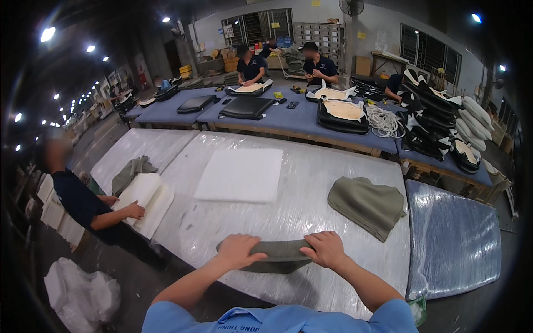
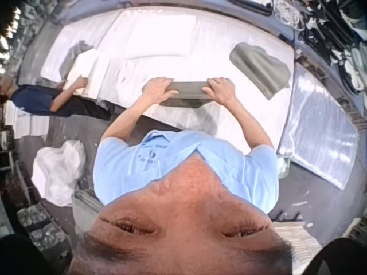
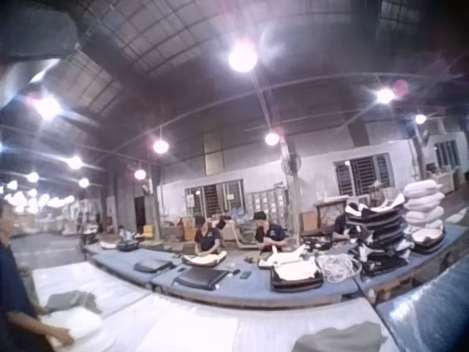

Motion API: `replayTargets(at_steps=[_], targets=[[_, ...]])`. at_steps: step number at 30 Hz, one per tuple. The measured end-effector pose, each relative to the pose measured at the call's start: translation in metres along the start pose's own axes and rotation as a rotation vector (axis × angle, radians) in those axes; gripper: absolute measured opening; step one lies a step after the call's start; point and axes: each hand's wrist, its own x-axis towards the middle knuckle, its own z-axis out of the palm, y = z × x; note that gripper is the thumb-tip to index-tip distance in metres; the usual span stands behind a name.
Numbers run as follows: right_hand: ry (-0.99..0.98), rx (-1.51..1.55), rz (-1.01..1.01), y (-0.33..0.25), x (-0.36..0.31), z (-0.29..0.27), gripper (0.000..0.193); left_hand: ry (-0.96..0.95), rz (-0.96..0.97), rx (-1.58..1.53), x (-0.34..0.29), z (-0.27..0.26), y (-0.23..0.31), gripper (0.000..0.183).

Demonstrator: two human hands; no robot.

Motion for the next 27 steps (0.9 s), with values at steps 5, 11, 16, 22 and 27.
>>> replayTargets(at_steps=[5,11,16,22,27], targets=[[0.275,0.433,0.333,0.019,-0.033,0.019,0.027,0.308,-0.402,-0.370,-0.051,0.024,-0.040,0.037],[0.667,1.427,1.010,0.041,-0.072,0.075,0.071,0.587,-0.741,-1.214,-0.065,0.059,-0.038,0.045],[0.747,1.658,1.106,0.043,-0.068,0.090,0.071,0.735,-0.986,-1.798,-0.095,0.068,-0.043,0.045],[0.794,1.598,0.803,0.048,0.008,0.008,0.070,0.852,-0.872,-2.091,-0.112,0.086,-0.012,0.046],[0.647,1.258,0.432,0.019,0.083,-0.057,0.075,0.598,-0.902,-2.204,-0.108,0.127,0.048,0.040]])
